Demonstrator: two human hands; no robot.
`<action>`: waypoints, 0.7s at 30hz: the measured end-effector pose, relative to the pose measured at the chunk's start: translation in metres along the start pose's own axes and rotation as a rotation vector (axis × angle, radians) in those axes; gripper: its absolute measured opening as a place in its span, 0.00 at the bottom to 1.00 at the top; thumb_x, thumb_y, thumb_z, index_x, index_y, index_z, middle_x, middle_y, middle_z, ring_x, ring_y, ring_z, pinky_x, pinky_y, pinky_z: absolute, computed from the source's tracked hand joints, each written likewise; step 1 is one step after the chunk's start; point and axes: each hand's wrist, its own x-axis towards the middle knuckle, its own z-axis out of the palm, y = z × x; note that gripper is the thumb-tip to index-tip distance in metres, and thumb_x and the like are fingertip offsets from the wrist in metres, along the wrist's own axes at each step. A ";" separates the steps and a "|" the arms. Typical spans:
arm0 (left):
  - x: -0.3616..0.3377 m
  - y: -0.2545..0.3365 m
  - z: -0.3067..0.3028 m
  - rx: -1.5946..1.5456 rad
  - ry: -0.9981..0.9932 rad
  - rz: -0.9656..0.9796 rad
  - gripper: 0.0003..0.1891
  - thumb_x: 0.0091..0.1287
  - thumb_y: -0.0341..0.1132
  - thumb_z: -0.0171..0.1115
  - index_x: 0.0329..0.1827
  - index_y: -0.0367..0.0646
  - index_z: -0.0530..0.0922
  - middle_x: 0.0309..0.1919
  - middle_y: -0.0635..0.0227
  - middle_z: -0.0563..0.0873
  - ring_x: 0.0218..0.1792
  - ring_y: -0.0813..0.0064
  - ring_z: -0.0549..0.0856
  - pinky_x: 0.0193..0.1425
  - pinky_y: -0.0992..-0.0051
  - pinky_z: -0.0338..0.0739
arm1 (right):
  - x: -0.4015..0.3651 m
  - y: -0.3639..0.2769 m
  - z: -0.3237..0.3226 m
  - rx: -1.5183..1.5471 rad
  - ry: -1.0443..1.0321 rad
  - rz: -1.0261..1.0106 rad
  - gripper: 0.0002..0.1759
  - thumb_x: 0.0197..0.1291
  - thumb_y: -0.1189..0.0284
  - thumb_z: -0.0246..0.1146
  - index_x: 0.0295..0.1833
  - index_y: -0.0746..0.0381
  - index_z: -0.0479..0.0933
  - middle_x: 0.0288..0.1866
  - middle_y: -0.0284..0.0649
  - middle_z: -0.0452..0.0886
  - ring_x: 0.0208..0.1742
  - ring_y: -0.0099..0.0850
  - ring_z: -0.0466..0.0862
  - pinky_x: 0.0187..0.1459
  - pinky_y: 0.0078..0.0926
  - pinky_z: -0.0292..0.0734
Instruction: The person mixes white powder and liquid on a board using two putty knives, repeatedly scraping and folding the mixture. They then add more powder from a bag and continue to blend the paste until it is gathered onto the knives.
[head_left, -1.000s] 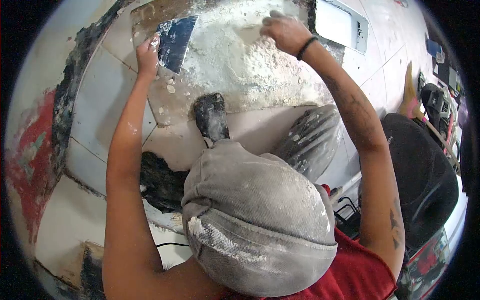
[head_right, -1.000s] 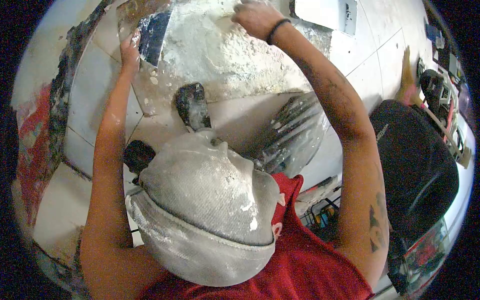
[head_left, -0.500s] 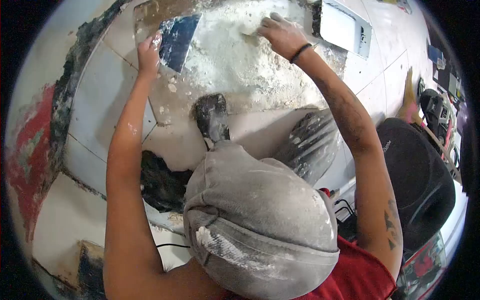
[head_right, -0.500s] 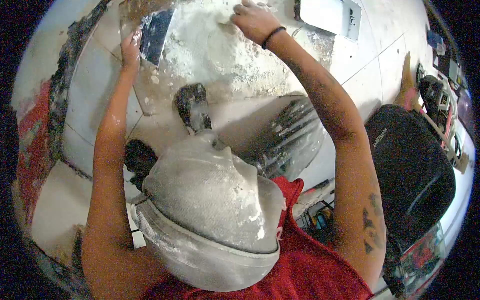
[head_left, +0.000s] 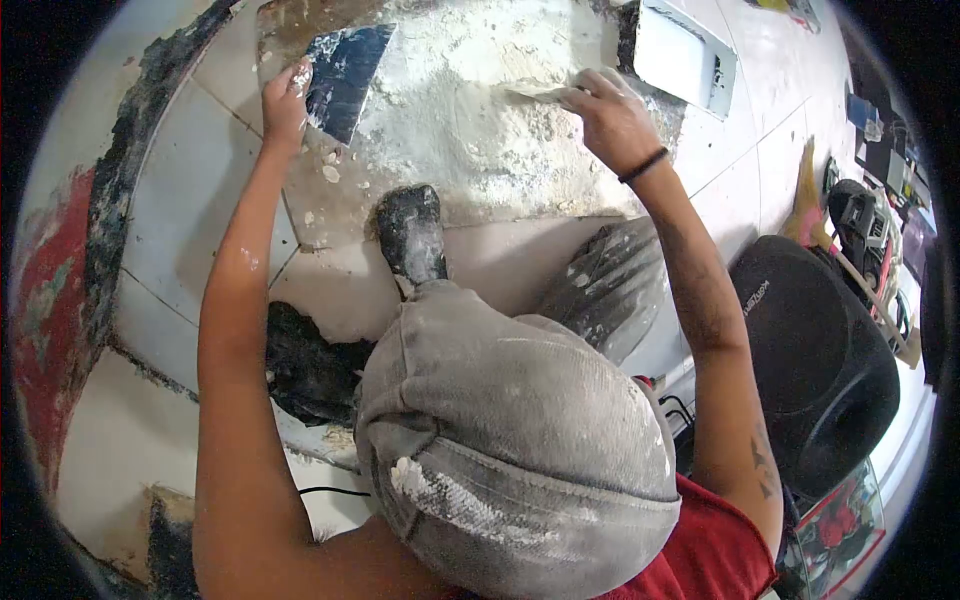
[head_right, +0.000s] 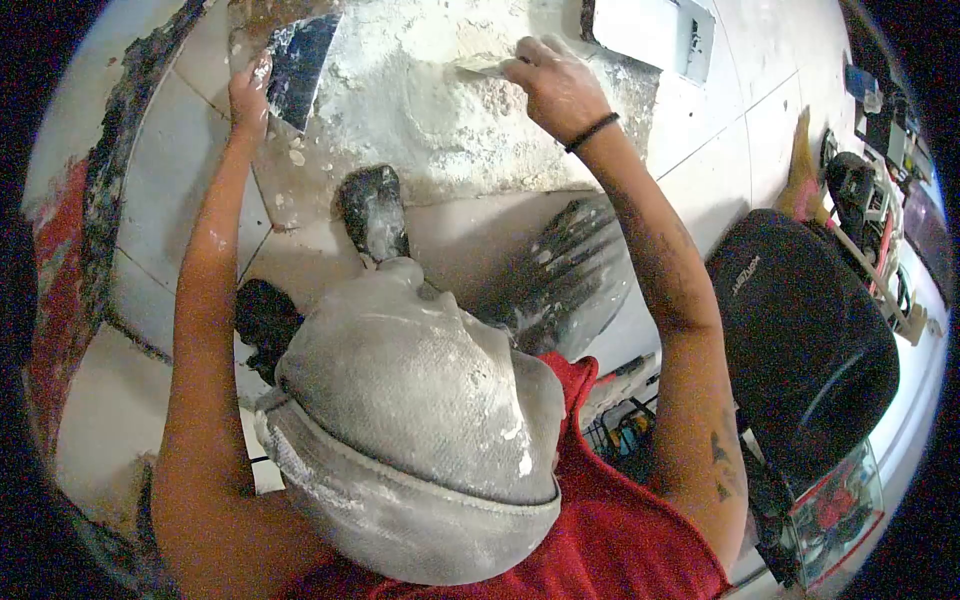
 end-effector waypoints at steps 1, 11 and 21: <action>-0.001 -0.001 0.000 -0.033 -0.004 -0.016 0.15 0.67 0.37 0.54 0.40 0.30 0.78 0.27 0.77 0.76 0.31 0.86 0.69 0.37 0.82 0.66 | -0.006 -0.006 -0.002 0.031 -0.032 0.028 0.14 0.50 0.78 0.57 0.44 0.57 0.77 0.37 0.38 0.74 0.42 0.37 0.74 0.42 0.32 0.75; 0.010 -0.020 -0.003 0.053 0.012 0.010 0.15 0.66 0.37 0.54 0.42 0.29 0.78 0.28 0.73 0.79 0.31 0.84 0.71 0.39 0.80 0.67 | -0.005 -0.002 -0.005 0.078 -0.090 0.149 0.07 0.51 0.76 0.56 0.38 0.60 0.71 0.38 0.43 0.73 0.42 0.44 0.76 0.41 0.38 0.74; 0.005 -0.007 0.002 -0.106 0.008 -0.042 0.15 0.67 0.37 0.54 0.41 0.30 0.78 0.28 0.75 0.77 0.32 0.85 0.69 0.39 0.82 0.66 | 0.025 -0.001 0.023 0.067 -0.259 0.198 0.13 0.45 0.82 0.52 0.40 0.62 0.72 0.38 0.45 0.76 0.43 0.47 0.77 0.42 0.42 0.74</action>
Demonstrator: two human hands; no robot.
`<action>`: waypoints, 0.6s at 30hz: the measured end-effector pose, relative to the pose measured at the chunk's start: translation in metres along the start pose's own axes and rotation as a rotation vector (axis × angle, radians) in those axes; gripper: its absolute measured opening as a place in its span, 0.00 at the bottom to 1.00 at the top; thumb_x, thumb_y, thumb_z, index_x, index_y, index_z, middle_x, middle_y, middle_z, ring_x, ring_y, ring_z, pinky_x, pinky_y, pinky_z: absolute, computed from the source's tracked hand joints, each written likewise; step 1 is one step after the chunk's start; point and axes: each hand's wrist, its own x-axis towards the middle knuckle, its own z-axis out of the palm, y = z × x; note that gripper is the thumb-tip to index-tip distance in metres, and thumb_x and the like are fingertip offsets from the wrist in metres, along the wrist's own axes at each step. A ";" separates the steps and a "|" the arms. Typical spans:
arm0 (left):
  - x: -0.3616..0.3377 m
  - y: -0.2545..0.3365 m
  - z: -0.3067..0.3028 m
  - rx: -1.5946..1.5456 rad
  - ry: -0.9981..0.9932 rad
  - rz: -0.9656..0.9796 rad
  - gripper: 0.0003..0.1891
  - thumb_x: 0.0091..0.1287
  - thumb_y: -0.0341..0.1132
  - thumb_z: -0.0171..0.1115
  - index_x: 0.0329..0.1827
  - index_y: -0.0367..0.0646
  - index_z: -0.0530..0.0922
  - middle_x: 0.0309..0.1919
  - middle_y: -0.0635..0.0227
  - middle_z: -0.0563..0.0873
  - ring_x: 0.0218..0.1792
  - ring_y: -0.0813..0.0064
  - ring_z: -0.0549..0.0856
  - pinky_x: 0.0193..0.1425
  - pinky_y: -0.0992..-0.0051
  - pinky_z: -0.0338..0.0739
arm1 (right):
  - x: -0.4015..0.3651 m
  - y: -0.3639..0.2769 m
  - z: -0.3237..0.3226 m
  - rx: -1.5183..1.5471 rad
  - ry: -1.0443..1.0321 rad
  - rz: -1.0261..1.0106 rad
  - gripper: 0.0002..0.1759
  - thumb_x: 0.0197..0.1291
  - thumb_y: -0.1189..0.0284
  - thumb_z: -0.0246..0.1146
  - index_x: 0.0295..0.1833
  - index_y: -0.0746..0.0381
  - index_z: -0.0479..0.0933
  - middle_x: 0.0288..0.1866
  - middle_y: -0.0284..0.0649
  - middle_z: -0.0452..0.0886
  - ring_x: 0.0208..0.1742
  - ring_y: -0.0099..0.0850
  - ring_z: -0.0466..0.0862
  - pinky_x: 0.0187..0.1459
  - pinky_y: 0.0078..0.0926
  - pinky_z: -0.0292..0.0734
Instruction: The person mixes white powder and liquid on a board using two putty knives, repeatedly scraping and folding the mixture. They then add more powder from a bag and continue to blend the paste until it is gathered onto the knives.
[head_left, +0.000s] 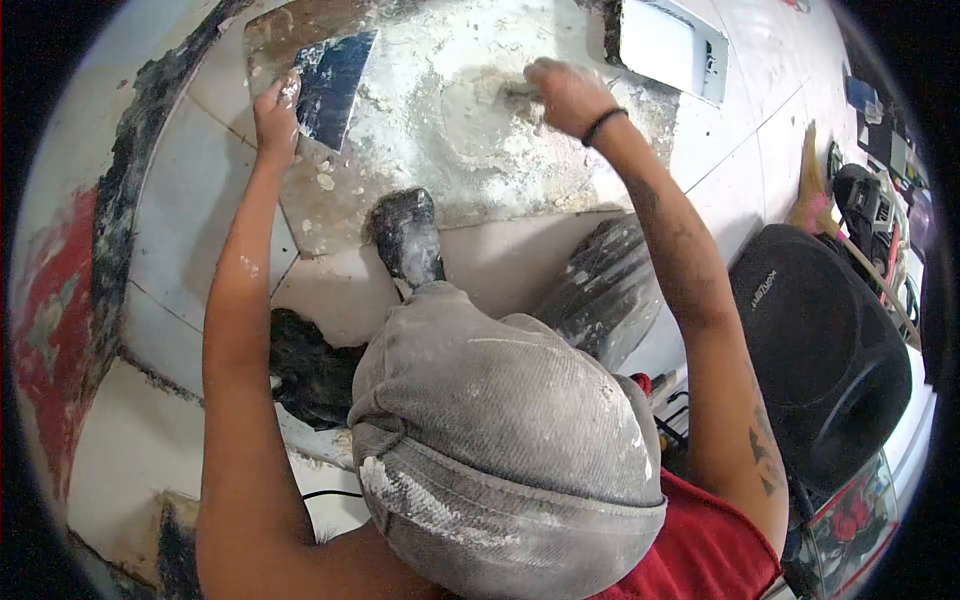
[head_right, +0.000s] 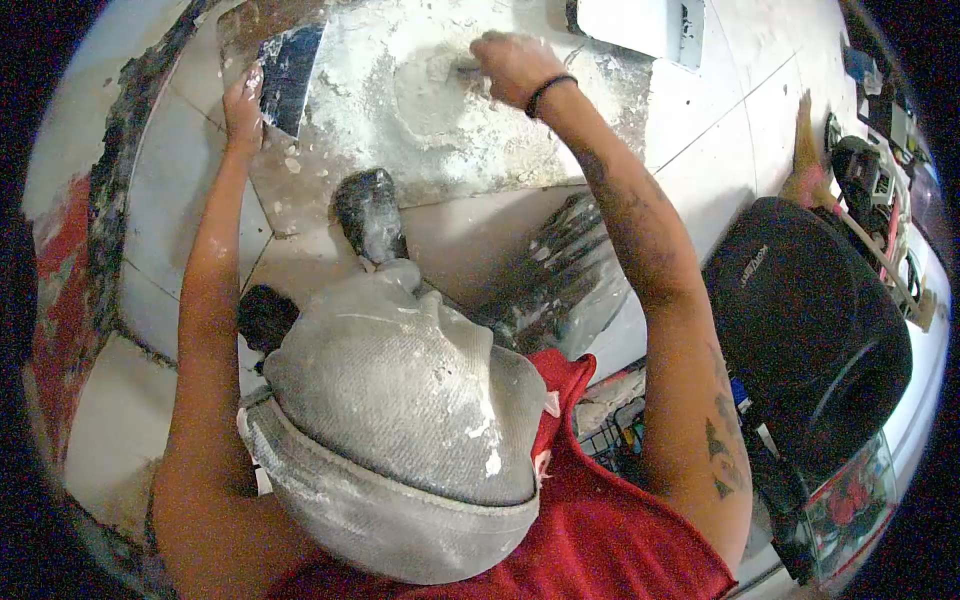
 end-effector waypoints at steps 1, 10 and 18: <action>-0.001 -0.002 0.000 -0.047 0.000 -0.004 0.15 0.67 0.37 0.54 0.41 0.30 0.78 0.28 0.76 0.77 0.32 0.86 0.69 0.39 0.82 0.66 | 0.009 0.003 0.000 -0.026 0.001 0.005 0.13 0.44 0.82 0.53 0.39 0.62 0.72 0.38 0.44 0.76 0.42 0.47 0.78 0.42 0.43 0.74; -0.001 -0.003 -0.007 0.178 -0.030 0.011 0.13 0.66 0.34 0.54 0.44 0.31 0.78 0.31 0.76 0.79 0.32 0.85 0.71 0.39 0.83 0.67 | -0.007 0.009 -0.028 -0.037 0.276 -0.056 0.13 0.49 0.77 0.56 0.43 0.56 0.76 0.38 0.40 0.77 0.39 0.43 0.79 0.40 0.38 0.76; -0.003 0.001 -0.002 0.074 -0.030 -0.068 0.14 0.66 0.34 0.53 0.45 0.30 0.78 0.32 0.75 0.80 0.33 0.86 0.72 0.41 0.83 0.68 | -0.016 -0.005 -0.008 -0.027 0.154 -0.069 0.08 0.52 0.79 0.53 0.38 0.58 0.73 0.40 0.36 0.76 0.45 0.33 0.76 0.45 0.37 0.73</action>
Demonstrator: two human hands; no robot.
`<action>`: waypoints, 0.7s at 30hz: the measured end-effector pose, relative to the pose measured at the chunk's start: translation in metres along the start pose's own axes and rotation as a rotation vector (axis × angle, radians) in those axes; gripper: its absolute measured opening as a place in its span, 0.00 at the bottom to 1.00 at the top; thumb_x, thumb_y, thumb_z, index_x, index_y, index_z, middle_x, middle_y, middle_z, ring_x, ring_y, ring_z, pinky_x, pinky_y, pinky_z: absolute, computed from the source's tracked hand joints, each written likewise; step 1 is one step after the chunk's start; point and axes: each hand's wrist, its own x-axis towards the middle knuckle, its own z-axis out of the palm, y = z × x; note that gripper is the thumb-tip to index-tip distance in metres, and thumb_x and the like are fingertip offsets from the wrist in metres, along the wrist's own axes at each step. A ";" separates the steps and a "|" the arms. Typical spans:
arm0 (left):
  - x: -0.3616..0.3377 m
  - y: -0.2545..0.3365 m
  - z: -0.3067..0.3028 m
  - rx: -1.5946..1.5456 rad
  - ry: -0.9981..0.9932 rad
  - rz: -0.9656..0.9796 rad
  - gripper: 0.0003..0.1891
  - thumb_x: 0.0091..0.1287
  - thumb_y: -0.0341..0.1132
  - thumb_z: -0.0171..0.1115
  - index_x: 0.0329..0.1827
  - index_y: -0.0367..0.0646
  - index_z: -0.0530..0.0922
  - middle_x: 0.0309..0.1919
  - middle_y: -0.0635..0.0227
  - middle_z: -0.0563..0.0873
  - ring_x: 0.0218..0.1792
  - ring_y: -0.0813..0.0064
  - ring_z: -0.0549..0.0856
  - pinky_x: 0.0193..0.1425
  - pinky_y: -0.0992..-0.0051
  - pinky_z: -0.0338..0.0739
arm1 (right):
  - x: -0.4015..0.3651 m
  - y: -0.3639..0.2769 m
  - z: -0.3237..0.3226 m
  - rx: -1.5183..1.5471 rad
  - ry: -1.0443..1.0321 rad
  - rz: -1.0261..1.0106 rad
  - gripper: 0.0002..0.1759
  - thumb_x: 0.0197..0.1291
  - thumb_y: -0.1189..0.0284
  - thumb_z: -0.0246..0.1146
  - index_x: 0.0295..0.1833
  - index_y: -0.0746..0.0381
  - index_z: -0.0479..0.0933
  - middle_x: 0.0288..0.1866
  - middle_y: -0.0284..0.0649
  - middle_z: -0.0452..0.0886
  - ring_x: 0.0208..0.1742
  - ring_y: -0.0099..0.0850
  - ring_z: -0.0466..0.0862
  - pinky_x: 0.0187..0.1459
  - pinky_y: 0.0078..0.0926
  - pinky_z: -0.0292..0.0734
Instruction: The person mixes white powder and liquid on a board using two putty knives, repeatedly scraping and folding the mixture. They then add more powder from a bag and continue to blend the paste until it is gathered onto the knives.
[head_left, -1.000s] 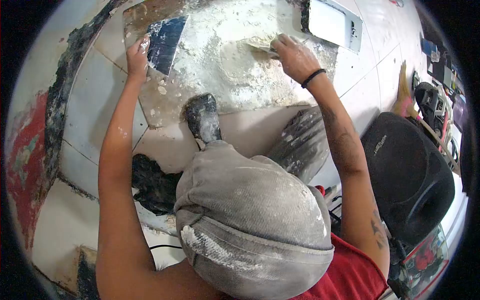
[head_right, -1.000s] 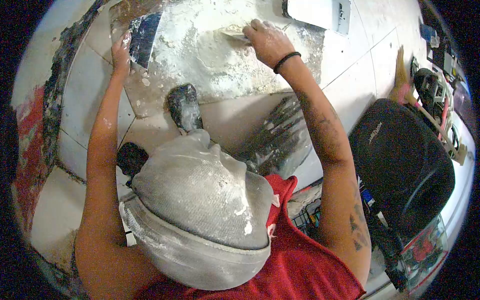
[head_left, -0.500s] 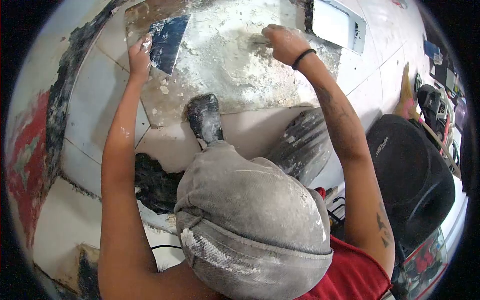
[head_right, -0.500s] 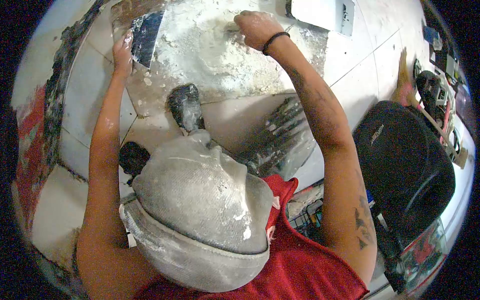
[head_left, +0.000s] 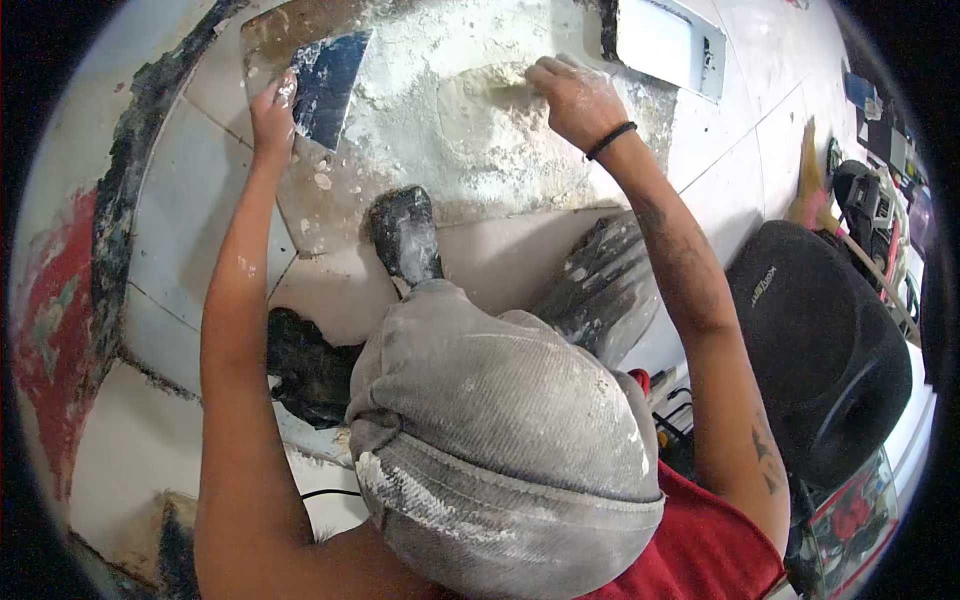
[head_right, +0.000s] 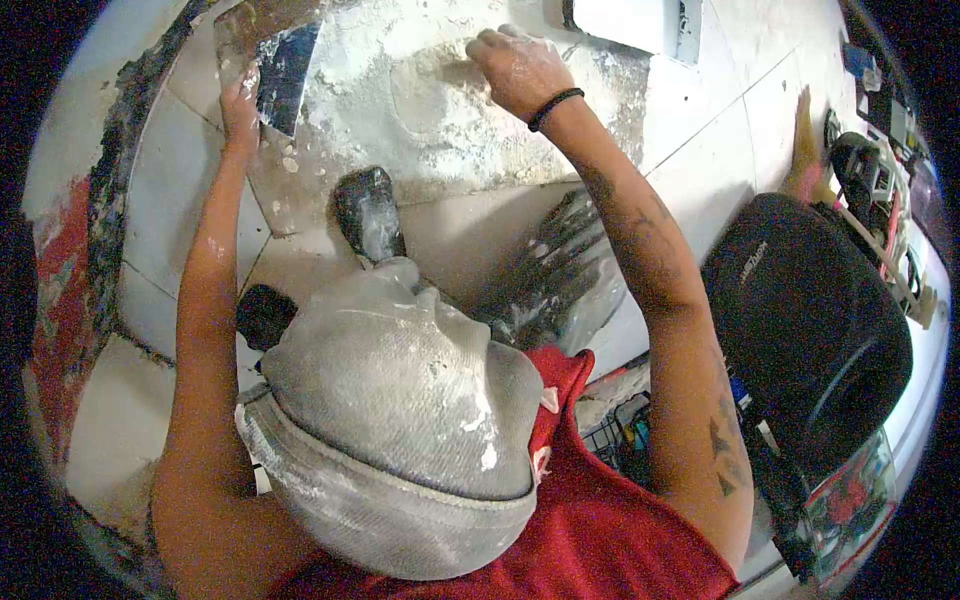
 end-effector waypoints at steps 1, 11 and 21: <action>-0.002 0.007 0.000 0.065 0.006 -0.010 0.14 0.67 0.34 0.53 0.45 0.30 0.78 0.32 0.75 0.80 0.33 0.86 0.72 0.40 0.82 0.68 | -0.004 -0.002 0.009 -0.051 0.033 -0.037 0.09 0.52 0.79 0.53 0.39 0.58 0.73 0.39 0.37 0.76 0.45 0.34 0.76 0.44 0.36 0.73; 0.005 -0.002 -0.002 0.076 0.020 0.017 0.14 0.67 0.36 0.54 0.42 0.29 0.78 0.30 0.77 0.78 0.32 0.88 0.70 0.38 0.84 0.66 | -0.003 -0.002 0.029 -0.181 0.014 -0.112 0.10 0.52 0.79 0.53 0.39 0.57 0.76 0.38 0.35 0.76 0.46 0.34 0.76 0.41 0.34 0.76; 0.009 -0.011 -0.001 -0.044 0.006 0.079 0.14 0.67 0.35 0.54 0.43 0.30 0.78 0.31 0.76 0.79 0.33 0.86 0.71 0.40 0.83 0.67 | 0.010 0.007 0.016 -0.164 -0.051 -0.176 0.13 0.48 0.79 0.56 0.40 0.54 0.77 0.39 0.32 0.78 0.48 0.30 0.75 0.45 0.31 0.74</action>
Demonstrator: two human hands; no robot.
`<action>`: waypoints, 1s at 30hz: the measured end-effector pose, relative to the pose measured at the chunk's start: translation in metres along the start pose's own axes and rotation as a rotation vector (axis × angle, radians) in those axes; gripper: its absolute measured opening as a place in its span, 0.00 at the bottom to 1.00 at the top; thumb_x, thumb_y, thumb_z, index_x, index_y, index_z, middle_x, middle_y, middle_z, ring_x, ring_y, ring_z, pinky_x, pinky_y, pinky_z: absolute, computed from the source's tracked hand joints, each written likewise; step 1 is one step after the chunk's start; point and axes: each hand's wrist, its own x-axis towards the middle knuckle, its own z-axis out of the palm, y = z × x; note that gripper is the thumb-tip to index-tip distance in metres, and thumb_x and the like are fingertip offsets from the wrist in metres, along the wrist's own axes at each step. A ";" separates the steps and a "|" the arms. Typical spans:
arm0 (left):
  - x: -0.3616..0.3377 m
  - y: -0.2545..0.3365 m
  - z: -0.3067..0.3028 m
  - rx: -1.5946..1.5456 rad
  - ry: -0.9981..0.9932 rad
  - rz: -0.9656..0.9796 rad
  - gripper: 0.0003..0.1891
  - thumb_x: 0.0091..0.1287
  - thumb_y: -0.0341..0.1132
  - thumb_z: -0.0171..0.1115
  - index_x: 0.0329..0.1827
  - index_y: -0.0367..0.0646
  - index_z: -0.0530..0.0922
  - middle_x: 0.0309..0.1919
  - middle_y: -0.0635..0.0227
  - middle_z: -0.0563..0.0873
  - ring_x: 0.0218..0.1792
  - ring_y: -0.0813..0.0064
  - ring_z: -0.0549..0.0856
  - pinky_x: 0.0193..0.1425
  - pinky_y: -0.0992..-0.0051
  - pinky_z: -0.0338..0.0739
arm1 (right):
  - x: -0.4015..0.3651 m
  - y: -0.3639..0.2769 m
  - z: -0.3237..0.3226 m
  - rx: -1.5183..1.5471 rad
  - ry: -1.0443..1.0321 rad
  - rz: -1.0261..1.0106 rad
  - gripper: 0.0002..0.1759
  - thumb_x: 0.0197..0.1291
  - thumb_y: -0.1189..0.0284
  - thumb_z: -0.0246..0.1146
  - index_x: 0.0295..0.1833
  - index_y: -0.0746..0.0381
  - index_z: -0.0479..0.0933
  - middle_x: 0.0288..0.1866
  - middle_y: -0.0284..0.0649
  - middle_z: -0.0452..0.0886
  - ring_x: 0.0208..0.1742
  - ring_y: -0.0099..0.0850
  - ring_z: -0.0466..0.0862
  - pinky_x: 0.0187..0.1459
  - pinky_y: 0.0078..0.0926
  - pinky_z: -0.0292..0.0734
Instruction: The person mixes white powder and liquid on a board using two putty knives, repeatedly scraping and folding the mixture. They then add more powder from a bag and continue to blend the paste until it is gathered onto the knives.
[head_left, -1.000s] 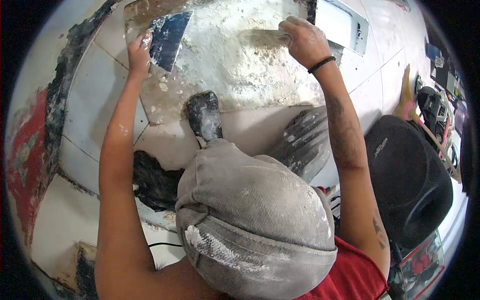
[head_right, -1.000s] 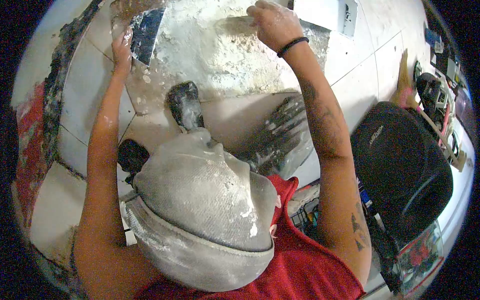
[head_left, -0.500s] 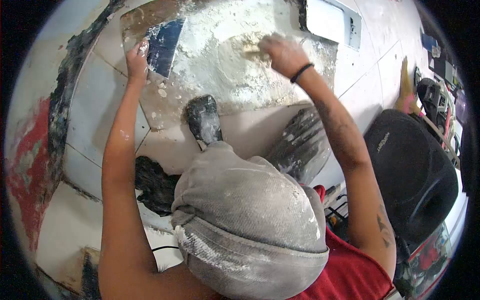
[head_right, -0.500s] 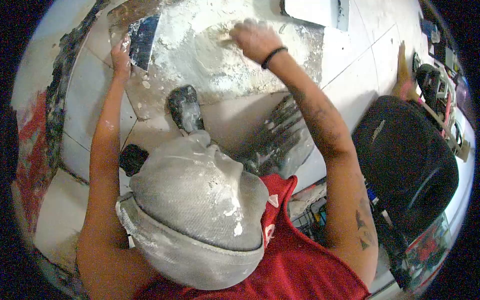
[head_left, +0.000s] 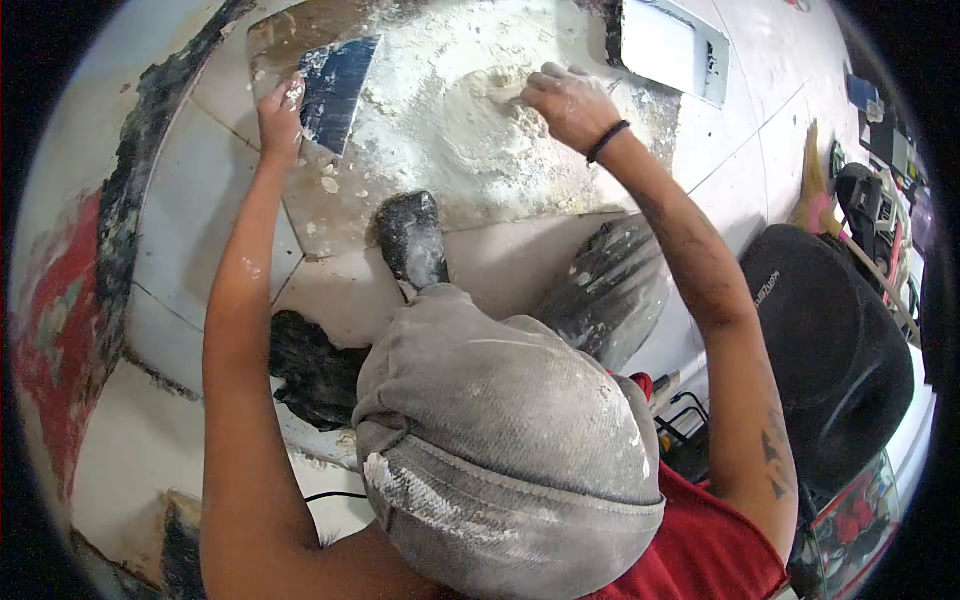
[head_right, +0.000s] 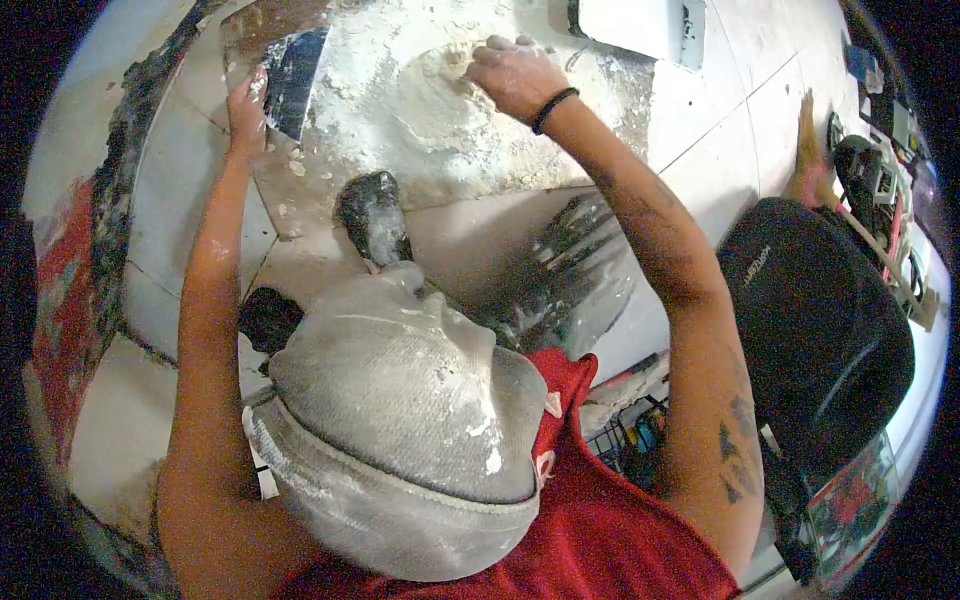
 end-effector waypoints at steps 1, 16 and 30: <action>-0.001 0.001 -0.001 0.049 0.001 0.031 0.14 0.67 0.36 0.54 0.43 0.30 0.78 0.30 0.76 0.79 0.33 0.86 0.71 0.39 0.83 0.67 | 0.006 0.005 -0.007 0.013 -0.064 0.017 0.13 0.48 0.79 0.56 0.41 0.54 0.77 0.40 0.31 0.77 0.47 0.29 0.74 0.45 0.31 0.74; 0.002 -0.007 -0.001 -0.031 -0.040 -0.024 0.14 0.67 0.37 0.54 0.38 0.30 0.78 0.24 0.78 0.74 0.29 0.86 0.67 0.34 0.81 0.65 | 0.006 0.001 0.004 0.000 0.028 -0.049 0.13 0.46 0.78 0.57 0.39 0.54 0.78 0.40 0.30 0.76 0.48 0.29 0.73 0.44 0.31 0.72; 0.005 -0.003 0.001 -0.018 -0.022 -0.044 0.14 0.67 0.37 0.54 0.31 0.33 0.77 0.23 0.81 0.71 0.27 0.87 0.66 0.31 0.83 0.62 | 0.026 0.016 -0.013 -0.039 -0.004 -0.058 0.09 0.51 0.76 0.56 0.36 0.55 0.79 0.36 0.31 0.78 0.47 0.29 0.74 0.46 0.30 0.74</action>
